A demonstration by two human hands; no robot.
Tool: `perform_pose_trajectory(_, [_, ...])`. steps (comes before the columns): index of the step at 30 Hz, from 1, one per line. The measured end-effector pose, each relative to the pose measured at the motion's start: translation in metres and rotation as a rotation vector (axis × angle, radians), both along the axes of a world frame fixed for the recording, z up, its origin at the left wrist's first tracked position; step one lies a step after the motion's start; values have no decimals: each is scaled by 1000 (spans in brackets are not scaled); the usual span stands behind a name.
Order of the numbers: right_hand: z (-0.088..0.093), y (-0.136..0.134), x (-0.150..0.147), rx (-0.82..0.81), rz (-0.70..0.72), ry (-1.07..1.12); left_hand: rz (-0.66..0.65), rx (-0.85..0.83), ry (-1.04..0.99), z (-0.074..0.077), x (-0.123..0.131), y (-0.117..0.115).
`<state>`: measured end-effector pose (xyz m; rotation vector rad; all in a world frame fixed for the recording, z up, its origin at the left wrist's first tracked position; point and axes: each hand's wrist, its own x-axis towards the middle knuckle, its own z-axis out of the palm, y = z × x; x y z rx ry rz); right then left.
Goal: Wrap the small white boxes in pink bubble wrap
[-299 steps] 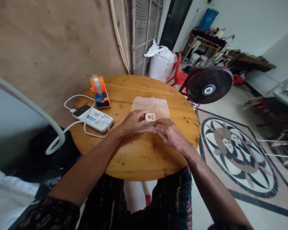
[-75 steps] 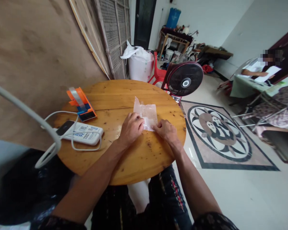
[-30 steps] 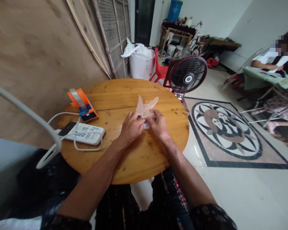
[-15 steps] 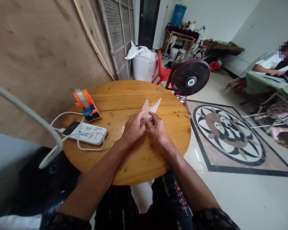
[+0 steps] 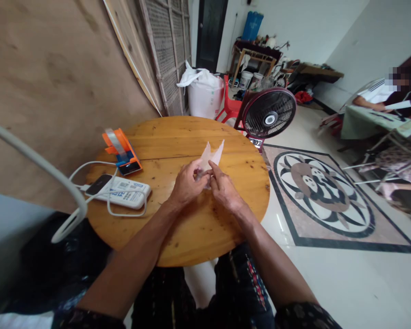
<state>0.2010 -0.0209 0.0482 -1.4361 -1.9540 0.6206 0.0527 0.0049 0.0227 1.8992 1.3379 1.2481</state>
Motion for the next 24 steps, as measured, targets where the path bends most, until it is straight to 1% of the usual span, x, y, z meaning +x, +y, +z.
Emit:
perform_pose_trajectory(2, [2, 1, 1, -1, 10, -40, -13, -8, -15, 0, 1, 0])
perform_pose_trajectory(5, [7, 2, 1, 4, 8, -139, -57, -58, -89, 2, 2, 0])
perform_pose_trajectory(7, [9, 2, 1, 3, 14, -192, -44, -80, -108, 2, 2, 1])
perform_pose_trajectory(11, [7, 3, 0, 12, 64, -187, -49, -75, -87, -3, 2, 4])
perform_pose_trajectory(13, [5, 5, -1, 22, 72, -190, -62, -76, -98, -6, 2, 5])
perform_pose_trajectory(15, [3, 7, -1, 31, 72, -200, -45, -59, -94, -7, 2, 5])
perform_pose_trajectory(19, [1, 9, -2, 36, 68, -214, 30, -22, -35, -8, 3, 5])
perform_pose_trajectory(24, [2, 5, 1, 48, 87, -189, 17, -24, 35, -6, 4, 4])
